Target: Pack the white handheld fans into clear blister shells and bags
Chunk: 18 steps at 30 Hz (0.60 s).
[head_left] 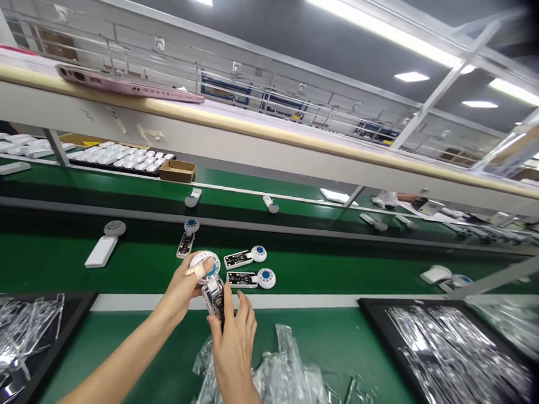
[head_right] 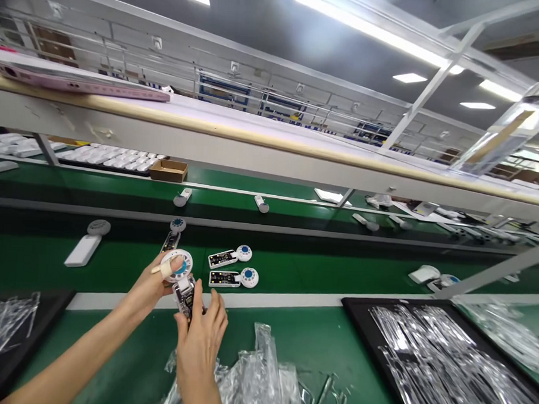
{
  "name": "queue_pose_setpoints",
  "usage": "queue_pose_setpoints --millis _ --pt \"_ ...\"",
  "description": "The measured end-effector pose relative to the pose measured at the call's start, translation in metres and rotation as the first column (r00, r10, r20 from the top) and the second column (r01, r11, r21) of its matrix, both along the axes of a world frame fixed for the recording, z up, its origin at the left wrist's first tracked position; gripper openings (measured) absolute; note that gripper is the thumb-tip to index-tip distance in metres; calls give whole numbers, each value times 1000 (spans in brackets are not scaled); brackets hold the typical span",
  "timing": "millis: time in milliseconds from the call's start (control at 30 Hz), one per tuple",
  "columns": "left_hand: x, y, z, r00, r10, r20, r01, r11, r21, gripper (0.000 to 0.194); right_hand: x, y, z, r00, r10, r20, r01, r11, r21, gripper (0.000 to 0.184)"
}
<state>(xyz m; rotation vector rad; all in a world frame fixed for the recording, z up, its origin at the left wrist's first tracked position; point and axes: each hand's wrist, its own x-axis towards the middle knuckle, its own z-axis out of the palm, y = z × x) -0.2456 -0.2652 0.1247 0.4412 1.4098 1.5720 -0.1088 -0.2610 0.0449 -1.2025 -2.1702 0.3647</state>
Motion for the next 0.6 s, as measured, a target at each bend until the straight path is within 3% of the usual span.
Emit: queue_pose_setpoints --millis 100,200,267,333,400,500,600 --pt "14 -6 -4 994 -18 109 6 995 104 52 15 0 0 989 99 -111 -114 985 -132 54" --pt "30 -17 -16 950 -169 263 126 977 172 52 30 -4 10 975 153 -163 -176 974 -143 55" --pt "39 -24 -25 932 -215 293 202 977 75 55 35 -10 18 972 177 -154 -199 970 -140 53" --pt "47 -30 -33 958 -173 228 187 981 -43 56 36 -15 22 968 164 -192 -203 956 -212 48" --pt "57 -35 -36 988 -94 120 103 992 -73 57 33 -14 21 946 -10 -324 -109 932 -346 40" --pt "73 -45 -37 1000 -2 16 3 1000 -15 61 26 -2 12 775 -422 -471 79 804 -590 47" --pt "87 -54 -38 999 27 -19 -27 1000 -14 61 23 8 4 686 -540 -488 80 722 -687 56"
